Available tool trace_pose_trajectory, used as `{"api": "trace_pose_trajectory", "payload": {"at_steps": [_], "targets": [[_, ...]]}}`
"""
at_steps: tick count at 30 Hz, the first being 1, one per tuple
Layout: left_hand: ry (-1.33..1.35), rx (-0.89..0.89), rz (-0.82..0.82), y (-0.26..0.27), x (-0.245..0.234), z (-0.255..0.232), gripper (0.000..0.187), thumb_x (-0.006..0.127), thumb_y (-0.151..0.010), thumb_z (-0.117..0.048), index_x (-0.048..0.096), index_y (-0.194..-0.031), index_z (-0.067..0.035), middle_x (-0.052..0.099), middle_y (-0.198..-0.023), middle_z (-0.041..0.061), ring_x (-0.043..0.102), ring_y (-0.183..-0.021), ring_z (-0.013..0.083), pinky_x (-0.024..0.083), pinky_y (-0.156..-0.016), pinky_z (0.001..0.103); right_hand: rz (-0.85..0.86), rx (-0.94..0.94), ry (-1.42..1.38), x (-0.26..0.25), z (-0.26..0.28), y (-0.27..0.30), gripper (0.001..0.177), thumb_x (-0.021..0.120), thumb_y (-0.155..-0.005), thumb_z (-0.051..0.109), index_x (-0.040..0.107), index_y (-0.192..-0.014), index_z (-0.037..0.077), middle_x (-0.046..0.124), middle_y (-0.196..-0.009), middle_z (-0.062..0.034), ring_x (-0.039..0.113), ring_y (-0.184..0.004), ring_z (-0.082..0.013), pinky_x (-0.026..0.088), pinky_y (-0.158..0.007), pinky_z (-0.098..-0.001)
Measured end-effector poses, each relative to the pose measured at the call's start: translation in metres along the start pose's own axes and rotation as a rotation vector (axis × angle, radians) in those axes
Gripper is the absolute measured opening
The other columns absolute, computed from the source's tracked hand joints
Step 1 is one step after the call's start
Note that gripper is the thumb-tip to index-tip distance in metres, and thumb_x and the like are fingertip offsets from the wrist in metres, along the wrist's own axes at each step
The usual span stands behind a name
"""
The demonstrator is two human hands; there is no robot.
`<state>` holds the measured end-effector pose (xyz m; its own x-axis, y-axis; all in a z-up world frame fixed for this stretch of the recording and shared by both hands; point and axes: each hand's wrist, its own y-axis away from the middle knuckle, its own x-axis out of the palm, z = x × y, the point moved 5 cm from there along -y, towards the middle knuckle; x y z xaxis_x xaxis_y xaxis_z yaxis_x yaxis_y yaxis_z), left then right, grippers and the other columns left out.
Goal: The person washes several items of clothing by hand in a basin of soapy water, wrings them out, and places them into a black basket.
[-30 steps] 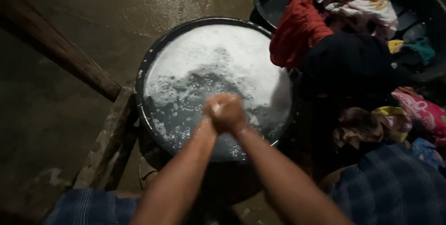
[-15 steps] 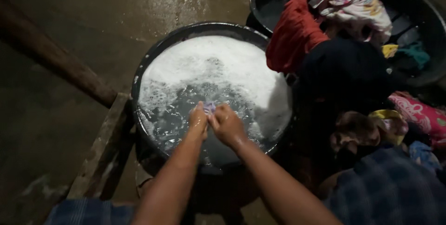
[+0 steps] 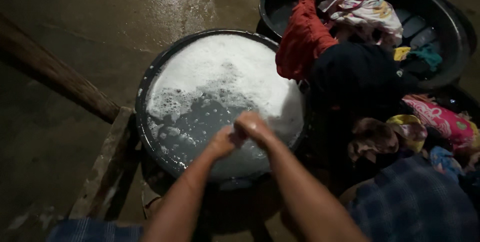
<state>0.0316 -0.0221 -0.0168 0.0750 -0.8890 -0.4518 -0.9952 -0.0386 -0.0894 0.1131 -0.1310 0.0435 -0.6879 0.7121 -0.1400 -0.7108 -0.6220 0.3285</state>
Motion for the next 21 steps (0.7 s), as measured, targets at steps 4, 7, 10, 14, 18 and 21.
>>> {"api": "trace_pose_trajectory", "payload": {"at_steps": [4, 7, 10, 14, 18, 21], "targets": [[0.136, -0.336, -0.094, -0.028, -0.034, -0.061, 0.029, 0.066, -0.090, -0.030, 0.073, -0.108, -0.009, 0.075, -0.099, 0.013, 0.070, -0.085, 0.0233, 0.056, -0.073, 0.038, 0.040, -0.071, -0.377, -0.030, 0.074, 0.022, 0.014, 0.061, -0.082, 0.015, 0.058, -0.096, 0.013, 0.066, -0.075, -0.0072, 0.062, -0.055, -0.0176, 0.051, -0.047, -0.0296], [0.407, -0.358, -0.166, -0.031, -0.051, -0.128, 0.036, 0.064, -0.085, -0.027, 0.064, -0.115, -0.007, 0.070, -0.100, 0.015, 0.065, -0.080, 0.0237, 0.057, -0.066, 0.037, -0.264, -0.087, -0.275, -0.056, 0.081, 0.027, 0.022, 0.058, -0.093, 0.025, 0.066, -0.103, 0.007, 0.064, -0.076, -0.0108, 0.055, -0.054, -0.0213, 0.044, -0.044, -0.0326], [0.149, -0.232, -0.119, -0.027, -0.050, -0.182, 0.043, 0.071, -0.080, -0.028, 0.057, -0.115, -0.007, 0.064, -0.102, 0.014, 0.064, -0.083, 0.0255, 0.059, -0.070, 0.041, -0.401, 0.221, -0.402, -0.057, 0.052, 0.027, 0.046, 0.055, -0.102, 0.049, 0.066, -0.108, 0.005, 0.067, -0.086, -0.0066, 0.065, -0.074, -0.0199, 0.054, -0.061, -0.0351], [-0.186, -0.245, -0.335, -0.020, -0.050, -0.202, 0.047, 0.074, -0.085, -0.036, 0.057, -0.120, -0.011, 0.060, -0.118, 0.015, 0.056, -0.114, 0.0301, 0.036, -0.112, 0.057, 0.103, 0.111, -1.027, -0.017, 0.059, 0.035, 0.055, 0.043, -0.106, 0.052, 0.063, -0.122, 0.004, 0.069, -0.113, -0.0165, 0.068, -0.102, -0.0296, 0.058, -0.093, -0.0456], [-0.578, -0.131, -0.471, -0.035, -0.058, -0.194, 0.031, 0.068, -0.091, -0.035, 0.058, -0.109, -0.011, 0.035, -0.148, 0.024, 0.037, -0.141, 0.0391, 0.011, -0.111, 0.074, 0.202, 0.000, -1.217, 0.020, 0.095, 0.057, 0.060, 0.033, -0.097, 0.049, 0.057, -0.137, 0.011, 0.061, -0.140, -0.0154, 0.062, -0.125, -0.0312, 0.053, -0.105, -0.0481], [-0.601, -0.053, -0.705, -0.027, -0.081, -0.190, 0.049, 0.062, -0.098, -0.035, 0.053, -0.137, -0.007, 0.019, -0.161, 0.021, 0.035, -0.144, 0.0391, 0.007, -0.111, 0.080, 0.055, 0.030, -1.243, 0.029, 0.101, 0.056, 0.058, 0.042, -0.098, 0.046, 0.050, -0.140, 0.007, 0.059, -0.137, -0.0201, 0.059, -0.122, -0.0336, 0.054, -0.099, -0.0499]]}}
